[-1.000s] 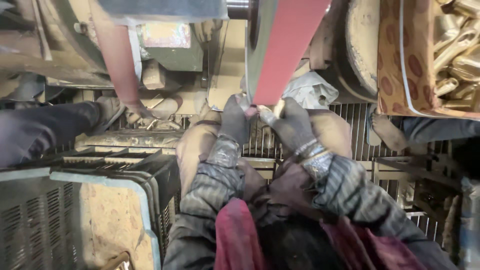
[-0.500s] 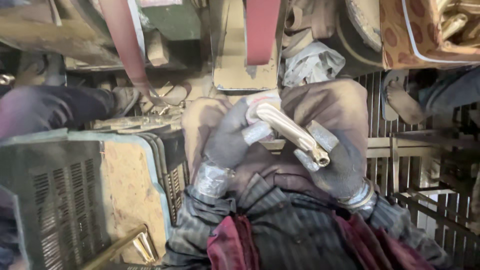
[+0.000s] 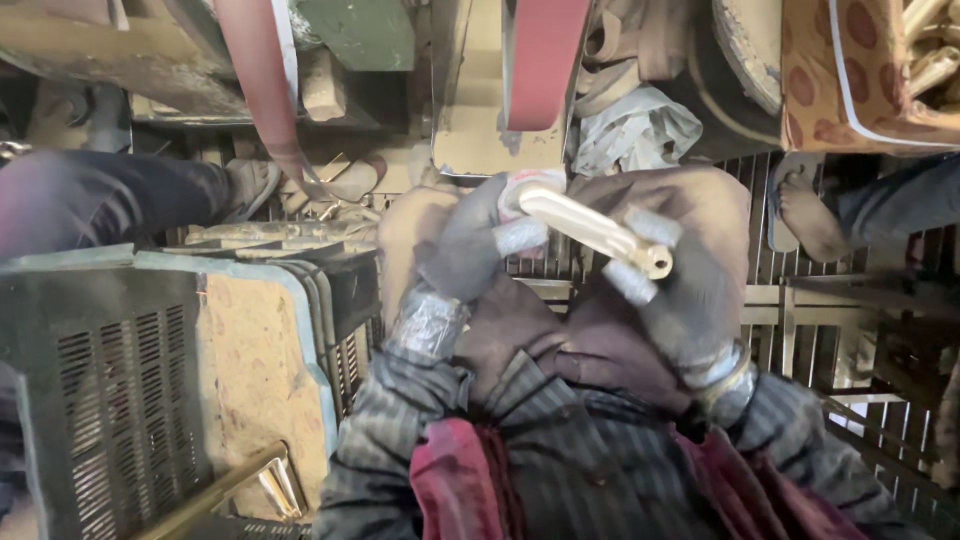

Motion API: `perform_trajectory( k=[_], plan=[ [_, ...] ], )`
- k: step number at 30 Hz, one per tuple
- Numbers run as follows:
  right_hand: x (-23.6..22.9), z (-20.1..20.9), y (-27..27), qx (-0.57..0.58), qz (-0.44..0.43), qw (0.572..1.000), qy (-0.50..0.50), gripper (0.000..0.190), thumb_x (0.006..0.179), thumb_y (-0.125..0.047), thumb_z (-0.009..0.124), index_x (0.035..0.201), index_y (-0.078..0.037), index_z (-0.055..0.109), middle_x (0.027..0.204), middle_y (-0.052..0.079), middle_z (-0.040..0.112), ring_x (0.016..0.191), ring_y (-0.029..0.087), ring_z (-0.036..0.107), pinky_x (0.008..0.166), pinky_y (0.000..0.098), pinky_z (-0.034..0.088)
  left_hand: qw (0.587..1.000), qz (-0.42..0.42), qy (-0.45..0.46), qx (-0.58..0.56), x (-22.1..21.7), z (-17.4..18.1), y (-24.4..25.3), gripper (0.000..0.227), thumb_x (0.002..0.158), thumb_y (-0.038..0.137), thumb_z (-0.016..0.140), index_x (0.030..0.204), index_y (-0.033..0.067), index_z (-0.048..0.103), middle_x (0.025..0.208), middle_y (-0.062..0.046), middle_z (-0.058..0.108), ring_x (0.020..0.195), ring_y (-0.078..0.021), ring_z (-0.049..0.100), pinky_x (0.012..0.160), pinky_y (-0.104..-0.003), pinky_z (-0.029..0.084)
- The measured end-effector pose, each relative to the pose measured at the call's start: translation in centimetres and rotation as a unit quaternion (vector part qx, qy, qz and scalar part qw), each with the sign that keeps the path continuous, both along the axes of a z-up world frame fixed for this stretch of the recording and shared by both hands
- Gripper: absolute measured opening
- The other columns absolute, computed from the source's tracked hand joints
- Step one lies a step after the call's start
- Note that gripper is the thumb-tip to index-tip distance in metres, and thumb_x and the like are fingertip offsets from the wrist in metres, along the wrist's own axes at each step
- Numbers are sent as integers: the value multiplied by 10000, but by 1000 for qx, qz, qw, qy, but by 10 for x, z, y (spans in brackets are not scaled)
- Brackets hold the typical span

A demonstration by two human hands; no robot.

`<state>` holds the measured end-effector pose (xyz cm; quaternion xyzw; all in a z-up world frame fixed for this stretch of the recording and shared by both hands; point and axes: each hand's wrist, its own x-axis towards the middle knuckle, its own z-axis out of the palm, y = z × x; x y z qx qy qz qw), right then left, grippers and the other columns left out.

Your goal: The person holds a small metal part against a rotating belt sander to smooth its surface. They rotate the part to work on different sides and occasionally inspect it before placing it into a nearby basket.

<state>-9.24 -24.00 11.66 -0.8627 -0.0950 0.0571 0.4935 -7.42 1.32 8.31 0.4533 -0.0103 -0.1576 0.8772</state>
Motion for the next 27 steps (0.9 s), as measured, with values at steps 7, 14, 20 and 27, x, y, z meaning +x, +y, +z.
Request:
perform_trajectory(
  k=[7, 14, 20, 27],
  plan=[
    [91, -77, -4, 287, -22, 939, 188, 270, 1109, -190, 529, 1301, -12, 593, 1162, 52, 684, 1027, 119, 665, 872, 230, 579, 990, 59, 110, 64, 55, -49, -8, 293, 968, 110, 647, 1248, 24, 656, 949, -14, 674, 760, -75, 610, 658, -228, 526],
    [108, -78, 6, 378, -94, 854, 347, 123, 1034, -161, 600, 1085, -49, 608, 835, 64, 642, 644, 120, 587, 516, 230, 444, 970, 121, 171, 124, 75, -69, -19, 184, 947, 104, 660, 1100, 10, 700, 850, -48, 703, 666, -96, 631, 541, -239, 475],
    [86, -40, 1, 426, -15, 836, 347, 188, 1004, -158, 639, 1090, 8, 620, 816, 95, 658, 577, 134, 564, 482, 260, 448, 977, 89, 104, 166, 58, -51, -15, 240, 967, 166, 709, 1111, -23, 673, 809, -30, 638, 634, -96, 573, 542, -264, 481],
    [-10, 5, 5, 111, 88, 989, 45, 661, 856, -14, 756, 1454, 15, 476, 1277, 89, 598, 1138, 168, 592, 951, 287, 516, 998, 25, -50, -8, 0, -14, -11, 481, 1016, 220, 642, 1431, -8, 556, 980, -18, 643, 800, -84, 601, 745, -254, 520]
  ],
)
